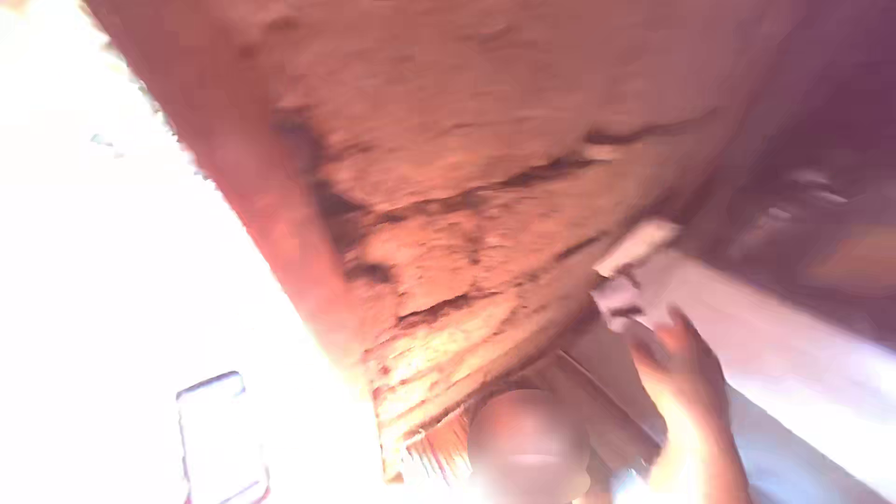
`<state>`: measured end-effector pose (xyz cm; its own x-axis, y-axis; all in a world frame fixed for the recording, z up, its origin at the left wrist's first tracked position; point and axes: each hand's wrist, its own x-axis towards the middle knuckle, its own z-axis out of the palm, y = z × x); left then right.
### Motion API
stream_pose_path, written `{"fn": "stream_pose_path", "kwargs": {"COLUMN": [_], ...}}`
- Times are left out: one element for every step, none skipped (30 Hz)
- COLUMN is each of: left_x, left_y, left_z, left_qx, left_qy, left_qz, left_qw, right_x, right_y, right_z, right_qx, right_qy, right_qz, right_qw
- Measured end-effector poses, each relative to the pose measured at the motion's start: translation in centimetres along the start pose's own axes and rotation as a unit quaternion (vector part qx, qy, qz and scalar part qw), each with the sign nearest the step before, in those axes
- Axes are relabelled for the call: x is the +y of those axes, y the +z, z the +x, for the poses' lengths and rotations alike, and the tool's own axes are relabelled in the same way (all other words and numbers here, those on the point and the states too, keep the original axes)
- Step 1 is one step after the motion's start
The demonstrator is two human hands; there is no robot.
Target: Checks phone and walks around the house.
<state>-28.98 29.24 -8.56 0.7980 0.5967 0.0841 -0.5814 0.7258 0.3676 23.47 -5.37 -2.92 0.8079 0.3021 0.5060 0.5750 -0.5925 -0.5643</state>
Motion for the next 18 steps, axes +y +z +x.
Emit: {"fn": "stream_pose_path", "kwargs": {"left_x": [0.1,0.3,0.6,0.8,1.1,1.6,2.2,2.9,3.8,4.7,5.8,7.0,8.2,9.5,11.0,12.7,14.5,16.4], "left_y": [0.4,0.5,0.5,0.5,0.2,-0.3,-1.0,-1.6,-1.9,-2.2,-2.7,-3.4,-4.2,-4.9,-5.7,-6.4,-7.0,-7.5], "left_z": [0.2,0.4,0.4,0.6,0.8,1.1,1.5,1.8,2.1,2.4,2.8,3.2,3.7,4.2,4.6,5.0,5.5,6.0], "left_qx": [0.008,0.022,0.047,0.088,0.103,0.099,0.084,0.071,0.069,0.070,0.068,0.061,0.049,0.039,0.028,0.019,0.008,0.001], "left_qy": [0.014,0.033,0.051,0.069,0.080,0.084,0.084,0.081,0.079,0.075,0.070,0.065,0.063,0.059,0.053,0.045,0.036,0.025], "left_qz": [-0.012,-0.003,0.016,0.022,0.020,0.017,0.017,0.012,0.004,-0.006,-0.008,-0.011,-0.012,-0.009,-0.004,0.003,0.006,0.006], "left_qw": [1.000,0.999,0.997,0.993,0.991,0.991,0.993,0.994,0.995,0.995,0.995,0.996,0.997,0.997,0.998,0.999,0.999,1.000], "right_x": [-2.9,-5.9,-8.1,-9.7,-10.9,-12.4,-13.6,-14.6,-15.6,-16.9,-18.0,-19.4,-21.4,-23.8,-26.9,-30.3,-33.7,-36.9], "right_y": [0.8,1.5,2.8,4.6,6.8,9.2,11.4,13.6,15.5,17.1,18.9,20.6,22.1,23.7,24.9,26.0,27.2,28.6], "right_z": [-3.0,-6.2,-9.2,-12.0,-14.5,-17.1,-19.8,-22.3,-24.8,-26.7,-27.7,-27.9,-27.5,-26.9,-26.0,-24.9,-23.8,-22.9], "right_qx": [-0.055,-0.154,-0.261,-0.372,-0.478,-0.561,-0.629,-0.679,-0.699,-0.704,-0.712,-0.718,-0.717,-0.711,-0.706,-0.704,-0.686,-0.654], "right_qy": [0.009,0.034,0.048,0.052,0.054,0.070,0.086,0.093,0.084,0.082,0.084,0.077,0.069,0.053,0.046,0.041,0.020,-0.014], "right_qz": [0.095,0.188,0.252,0.286,0.294,0.279,0.263,0.261,0.275,0.289,0.288,0.279,0.265,0.249,0.230,0.214,0.221,0.239], "right_qw": [0.994,0.970,0.931,0.882,0.826,0.777,0.726,0.680,0.654,0.643,0.635,0.633,0.641,0.655,0.668,0.676,0.693,0.718]}}
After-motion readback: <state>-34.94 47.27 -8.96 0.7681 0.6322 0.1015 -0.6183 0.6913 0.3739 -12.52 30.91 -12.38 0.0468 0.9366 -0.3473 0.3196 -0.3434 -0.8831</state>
